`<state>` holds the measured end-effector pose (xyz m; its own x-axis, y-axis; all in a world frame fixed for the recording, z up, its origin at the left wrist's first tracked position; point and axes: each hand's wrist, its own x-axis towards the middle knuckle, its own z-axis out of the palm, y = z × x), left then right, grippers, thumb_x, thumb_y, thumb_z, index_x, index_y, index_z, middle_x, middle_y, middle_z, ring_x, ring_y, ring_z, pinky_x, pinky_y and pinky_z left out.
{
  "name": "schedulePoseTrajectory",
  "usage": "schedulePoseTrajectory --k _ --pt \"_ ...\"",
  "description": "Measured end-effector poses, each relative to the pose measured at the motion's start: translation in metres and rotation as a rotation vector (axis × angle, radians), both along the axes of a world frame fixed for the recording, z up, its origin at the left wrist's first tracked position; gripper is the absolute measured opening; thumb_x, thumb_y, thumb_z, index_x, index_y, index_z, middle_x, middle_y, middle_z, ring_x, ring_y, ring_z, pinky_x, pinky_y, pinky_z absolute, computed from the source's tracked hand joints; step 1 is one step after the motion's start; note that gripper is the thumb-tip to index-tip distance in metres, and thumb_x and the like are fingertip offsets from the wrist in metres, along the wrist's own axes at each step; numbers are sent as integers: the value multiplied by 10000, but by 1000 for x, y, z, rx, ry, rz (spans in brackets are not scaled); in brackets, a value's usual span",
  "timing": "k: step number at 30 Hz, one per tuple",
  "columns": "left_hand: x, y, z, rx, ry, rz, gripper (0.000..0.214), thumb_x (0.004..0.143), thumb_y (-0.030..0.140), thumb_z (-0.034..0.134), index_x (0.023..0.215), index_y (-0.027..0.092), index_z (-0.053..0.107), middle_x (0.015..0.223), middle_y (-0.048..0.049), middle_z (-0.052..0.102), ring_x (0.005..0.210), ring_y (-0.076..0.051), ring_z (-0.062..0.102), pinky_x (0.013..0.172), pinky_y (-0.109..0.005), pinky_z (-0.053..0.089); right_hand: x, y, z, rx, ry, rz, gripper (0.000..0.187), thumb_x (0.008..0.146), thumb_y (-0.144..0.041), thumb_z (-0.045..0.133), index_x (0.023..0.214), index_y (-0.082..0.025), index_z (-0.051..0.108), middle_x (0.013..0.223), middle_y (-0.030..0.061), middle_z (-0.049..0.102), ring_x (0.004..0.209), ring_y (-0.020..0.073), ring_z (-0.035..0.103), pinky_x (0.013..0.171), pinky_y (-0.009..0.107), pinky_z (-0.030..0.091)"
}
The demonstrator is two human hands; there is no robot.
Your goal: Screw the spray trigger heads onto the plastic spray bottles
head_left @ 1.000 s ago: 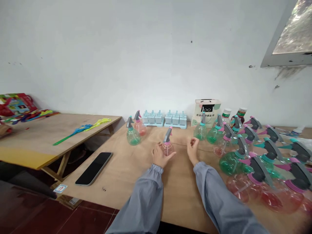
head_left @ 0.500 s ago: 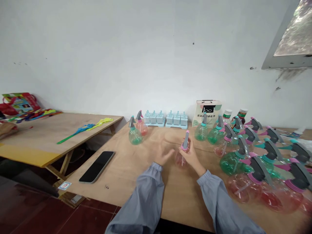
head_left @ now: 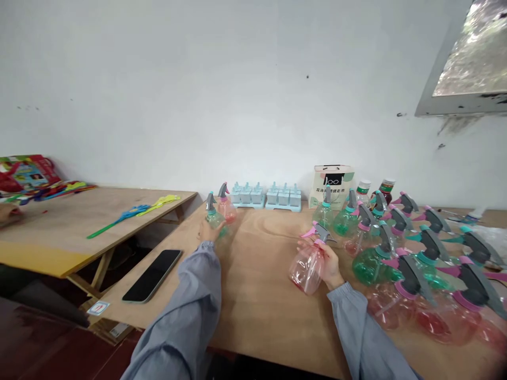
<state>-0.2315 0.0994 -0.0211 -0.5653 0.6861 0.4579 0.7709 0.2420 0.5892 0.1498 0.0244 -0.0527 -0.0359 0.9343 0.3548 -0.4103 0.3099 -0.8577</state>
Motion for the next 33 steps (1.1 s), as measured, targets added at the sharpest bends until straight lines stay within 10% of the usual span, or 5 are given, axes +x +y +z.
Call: schedulePoseTrajectory --k 15,33 --pt "126 -49 -49 65 -86 -346 771 701 482 800 1331 214 445 1266 -126 611 1244 -300 587 1009 -433 481 -3 -5 2 -100 11 159 552 828 -712 519 1034 -229 688 951 88 757 1001 290 717 909 519 563" --pt "130 -51 -68 176 -244 -481 771 662 512 823 1308 229 512 1266 -127 646 1229 -302 616 1016 -434 498 -13 -10 8 -182 109 -10 377 619 -538 795 827 -250 667 827 24 754 946 257 703 777 354 573"
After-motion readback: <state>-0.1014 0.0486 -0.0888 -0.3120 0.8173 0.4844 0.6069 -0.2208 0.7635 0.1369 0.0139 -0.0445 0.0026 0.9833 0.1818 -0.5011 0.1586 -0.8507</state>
